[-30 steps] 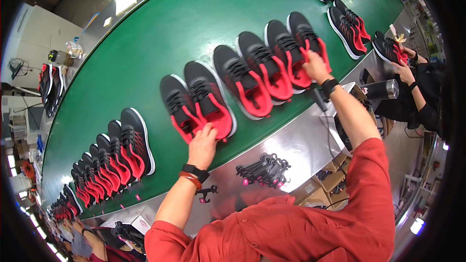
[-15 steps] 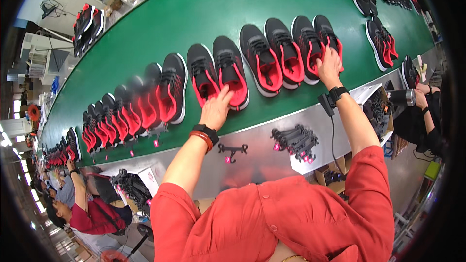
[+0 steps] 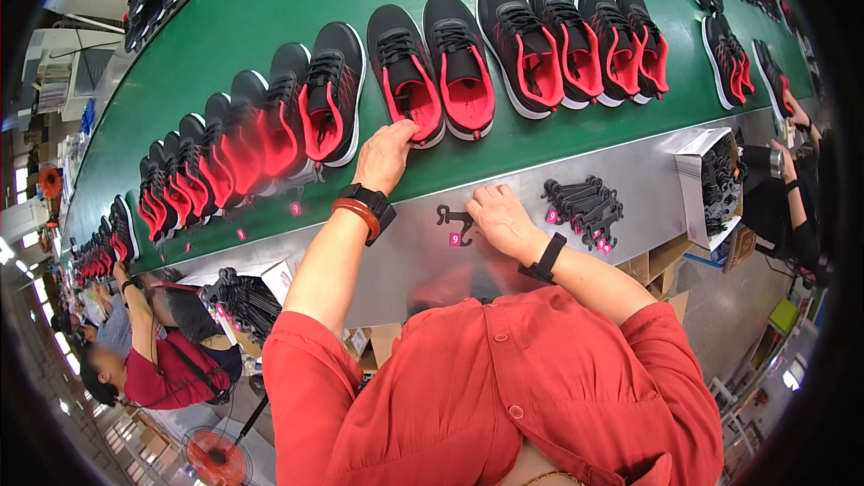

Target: The recorder is attaching size tags or small clips to sneakers on a factory production line.

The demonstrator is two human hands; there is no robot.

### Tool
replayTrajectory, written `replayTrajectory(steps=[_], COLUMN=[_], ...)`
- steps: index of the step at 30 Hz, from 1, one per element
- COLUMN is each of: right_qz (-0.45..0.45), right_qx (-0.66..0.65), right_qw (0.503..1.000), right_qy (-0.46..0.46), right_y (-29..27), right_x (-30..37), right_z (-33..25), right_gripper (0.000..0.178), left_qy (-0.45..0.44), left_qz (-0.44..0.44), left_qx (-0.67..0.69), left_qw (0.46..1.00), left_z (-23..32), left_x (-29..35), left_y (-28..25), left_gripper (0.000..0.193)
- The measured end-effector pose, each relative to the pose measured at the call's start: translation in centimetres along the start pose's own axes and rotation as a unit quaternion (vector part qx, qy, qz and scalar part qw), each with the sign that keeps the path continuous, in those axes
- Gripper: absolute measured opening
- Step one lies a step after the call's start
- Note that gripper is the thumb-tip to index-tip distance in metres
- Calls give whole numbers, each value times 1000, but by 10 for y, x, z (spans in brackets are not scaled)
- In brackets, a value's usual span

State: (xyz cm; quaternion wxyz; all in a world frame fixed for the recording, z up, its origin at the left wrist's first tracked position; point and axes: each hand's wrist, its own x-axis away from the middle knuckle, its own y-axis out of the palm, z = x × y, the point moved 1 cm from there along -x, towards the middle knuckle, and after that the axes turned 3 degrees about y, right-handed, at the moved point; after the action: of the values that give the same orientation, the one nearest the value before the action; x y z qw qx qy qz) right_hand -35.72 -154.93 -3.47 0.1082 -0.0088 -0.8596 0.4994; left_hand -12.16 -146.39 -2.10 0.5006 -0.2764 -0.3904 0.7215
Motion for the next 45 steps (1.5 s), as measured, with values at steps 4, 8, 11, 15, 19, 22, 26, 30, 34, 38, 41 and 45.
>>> replayTrajectory(steps=[4,8,11,15,19,22,26,30,34,38,41,45], right_qz=[4,-65,-11,39,51,13,58,10,-42,-125,-120,165], right_qx=[-3,-298,-654,-701,-733,-741,-711,-718,-589,-527,-555,-342], right_qw=[1000,940,712,665,626,619,642,634,772,813,798,920], right_qy=[-6,152,256,256,259,262,281,289,236,214,203,92], right_y=[0,-15,-27,-13,-4,2,1,3,-12,-37,-43,-63], right_x=[2,-5,-24,-45,-53,-55,-55,-55,-70,-82,-80,-79], right_z=[4,4,-12,-25,-38,-39,-45,-51,-46,-2,-1,20], right_gripper=[17,9,14,24,24,25,24,23,23,37,35,20], left_qy=[5,30,38,44,60,76,84,79,86,84,161,98], left_qz=[-15,-16,-23,-29,-27,-36,-51,-54,-65,-101,-136,-173], left_qx=[26,35,44,51,42,38,25,20,-9,-83,-50,-95], left_qw=[1000,999,998,997,997,996,995,995,994,988,976,975], left_z=[-6,-13,-16,-13,-17,-21,-24,-22,-24,-14,9,-5], left_x=[-3,-1,-1,-4,-4,-5,-6,-6,-7,-2,-1,4], left_y=[-2,-1,-3,-7,-6,-7,-9,-10,-13,-13,-19,-12], left_gripper=[28,23,23,23,22,23,23,22,27,49,66,61])
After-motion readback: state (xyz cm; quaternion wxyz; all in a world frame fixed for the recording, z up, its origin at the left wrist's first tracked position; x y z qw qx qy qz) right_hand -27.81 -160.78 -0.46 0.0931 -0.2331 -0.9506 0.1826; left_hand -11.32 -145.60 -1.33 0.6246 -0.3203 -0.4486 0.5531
